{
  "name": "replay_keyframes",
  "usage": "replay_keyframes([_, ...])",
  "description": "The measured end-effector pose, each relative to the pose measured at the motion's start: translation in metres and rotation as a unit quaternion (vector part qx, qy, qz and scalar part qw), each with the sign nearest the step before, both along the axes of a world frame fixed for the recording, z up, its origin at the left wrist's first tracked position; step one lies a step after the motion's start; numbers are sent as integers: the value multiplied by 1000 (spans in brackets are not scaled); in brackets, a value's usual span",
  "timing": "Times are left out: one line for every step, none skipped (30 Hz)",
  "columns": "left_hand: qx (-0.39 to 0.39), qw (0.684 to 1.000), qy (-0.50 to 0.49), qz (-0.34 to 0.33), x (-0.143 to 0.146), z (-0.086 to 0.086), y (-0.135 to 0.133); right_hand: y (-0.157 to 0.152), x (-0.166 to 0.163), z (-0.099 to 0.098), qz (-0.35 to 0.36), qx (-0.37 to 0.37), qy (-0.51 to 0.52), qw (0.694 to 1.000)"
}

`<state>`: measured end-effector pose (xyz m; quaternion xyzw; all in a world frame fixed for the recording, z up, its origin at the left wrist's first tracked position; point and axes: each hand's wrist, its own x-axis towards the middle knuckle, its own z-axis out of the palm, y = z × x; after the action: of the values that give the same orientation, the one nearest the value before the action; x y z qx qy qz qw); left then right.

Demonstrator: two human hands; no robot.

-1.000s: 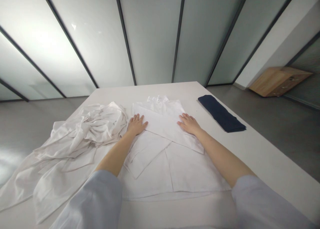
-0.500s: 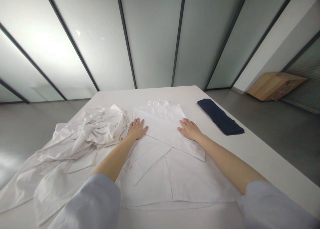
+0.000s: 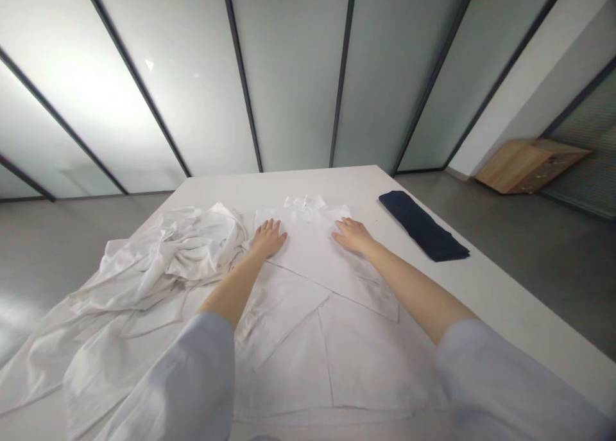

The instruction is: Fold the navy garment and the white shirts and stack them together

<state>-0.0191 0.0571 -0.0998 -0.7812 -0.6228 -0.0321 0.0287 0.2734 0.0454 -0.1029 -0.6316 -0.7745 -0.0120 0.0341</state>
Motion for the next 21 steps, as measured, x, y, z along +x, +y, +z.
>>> replay_keyframes([-8, 1000, 5, -1, 0, -6, 2, 2, -3, -6, -8, 1, 5, 1000])
replay_keyframes([-17, 1000, 10, 0, -1, -10, 2, 3, -5, -11, -16, 0, 10, 1000])
replay_keyframes([-25, 1000, 13, 1, -2, -14, 3, 3, -6, -16, -21, -2, 13, 1000])
replay_keyframes([-32, 999, 15, 1, -3, -17, 2, 2, -7, -20, -23, -2, 17, 1000])
replay_keyframes([-38, 999, 17, 1, -4, -18, 1, -1, -7, -22, -23, -4, 21, 1000])
replay_keyframes([-43, 999, 19, 0, -5, -18, -2, -4, -7, -24, -23, -5, 23, 999])
replay_keyframes([-46, 999, 21, -2, -6, -18, -5, -8, -8, -24, -23, -8, 24, 999])
replay_keyframes([-46, 999, 22, -3, -6, -17, -9, -13, -8, -24, -23, -11, 22, 999])
replay_keyframes([-45, 999, 24, -3, -7, -17, -15, -19, -9, -24, -23, -14, 17, 999])
replay_keyframes([-41, 999, 26, -3, -8, -16, -22, -25, -10, -23, -23, -15, 11, 1000])
replay_keyframes([-37, 999, 29, -2, -9, -16, -29, -32, -11, -22, -23, -16, 5, 1000])
replay_keyframes([-32, 999, 31, -1, -9, -15, -37, -39, -12, -20, -20, -15, -1, 1000])
replay_keyframes([-28, 999, 34, -2, -10, -14, -44, -44, -13, -18, -17, -16, -6, 1000])
replay_keyframes([-24, 999, 36, -4, -12, -12, -51, -49, -14, -15, -11, -17, -11, 1000])
replay_keyframes([-23, 999, 37, -8, -13, -9, -56, -52, -15, -11, -3, -20, -16, 1000])
replay_keyframes([-25, 999, 38, -13, -14, -6, -58, -54, -15, -6, 6, -29, -22, 999])
replay_keyframes([-29, 999, 40, -19, -15, -1, -58, -53, -15, -1, 13, -42, -28, 999])
replay_keyframes([-29, 999, 40, -23, -15, 4, -56, -50, -15, 5, 14, -54, -33, 998])
replay_keyframes([-24, 999, 35, -27, -14, 10, -51, -44, -16, 11, 9, -65, -35, 997])
replay_keyframes([-14, 999, 25, -26, -13, 15, -44, -37, -16, 17, -3, -72, -31, 997])
replay_keyframes([2, 1000, 7, -21, -11, 20, -35, -29, -18, 22, -19, -71, -20, 997])
